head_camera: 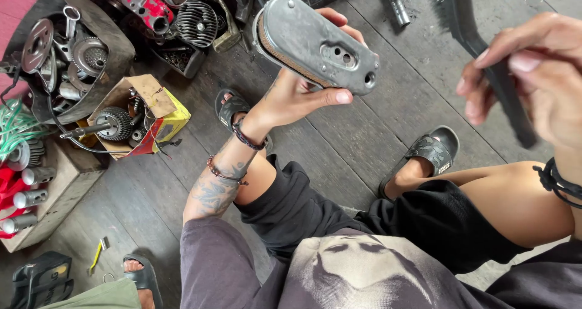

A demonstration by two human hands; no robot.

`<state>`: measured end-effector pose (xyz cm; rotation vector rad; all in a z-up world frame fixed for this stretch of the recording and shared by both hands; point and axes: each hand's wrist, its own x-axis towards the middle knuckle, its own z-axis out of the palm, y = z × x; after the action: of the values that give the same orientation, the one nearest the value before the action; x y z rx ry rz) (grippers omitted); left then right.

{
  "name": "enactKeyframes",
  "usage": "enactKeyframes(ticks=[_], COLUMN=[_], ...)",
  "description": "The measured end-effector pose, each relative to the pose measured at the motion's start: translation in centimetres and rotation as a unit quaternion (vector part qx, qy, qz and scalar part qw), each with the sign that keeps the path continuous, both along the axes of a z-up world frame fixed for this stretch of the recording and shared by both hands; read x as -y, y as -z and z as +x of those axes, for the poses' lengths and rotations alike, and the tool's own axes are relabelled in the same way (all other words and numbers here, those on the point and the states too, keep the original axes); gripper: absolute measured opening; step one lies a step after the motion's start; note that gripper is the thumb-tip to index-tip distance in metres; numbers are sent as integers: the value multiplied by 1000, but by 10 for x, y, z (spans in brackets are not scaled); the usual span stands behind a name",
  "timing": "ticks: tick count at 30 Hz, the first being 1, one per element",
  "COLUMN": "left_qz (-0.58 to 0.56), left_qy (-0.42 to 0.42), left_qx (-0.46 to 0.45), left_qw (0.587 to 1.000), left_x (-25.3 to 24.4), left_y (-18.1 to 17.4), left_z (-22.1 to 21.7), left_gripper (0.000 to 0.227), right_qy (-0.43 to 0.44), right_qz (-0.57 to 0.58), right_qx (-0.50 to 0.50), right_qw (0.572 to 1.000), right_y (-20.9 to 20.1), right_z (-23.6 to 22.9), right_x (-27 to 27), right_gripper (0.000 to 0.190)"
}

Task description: Cleaning a motorcycle air filter and its housing using a wire brush

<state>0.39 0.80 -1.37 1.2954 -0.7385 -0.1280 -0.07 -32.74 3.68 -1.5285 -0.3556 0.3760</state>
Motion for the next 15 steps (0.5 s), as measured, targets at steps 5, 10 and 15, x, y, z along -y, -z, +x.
enactKeyframes(ticks=[5, 10, 15], left_qz=[-60, -58, -88], left_qy=[28, 14, 30], left_qx=[-8, -2, -2], left_qw=[998, 998, 996], left_x=[7, 11, 21], left_y=[-16, -9, -9], left_z=[-4, -2, -2], left_gripper=[67, 71, 62], right_qy=[-87, -212, 103], right_qz=[107, 286, 40], right_qx=[-67, -61, 138], right_qw=[988, 932, 984], right_y=[-10, 28, 35], right_z=[0, 18, 1], right_x=[11, 13, -6], right_gripper=[37, 86, 47])
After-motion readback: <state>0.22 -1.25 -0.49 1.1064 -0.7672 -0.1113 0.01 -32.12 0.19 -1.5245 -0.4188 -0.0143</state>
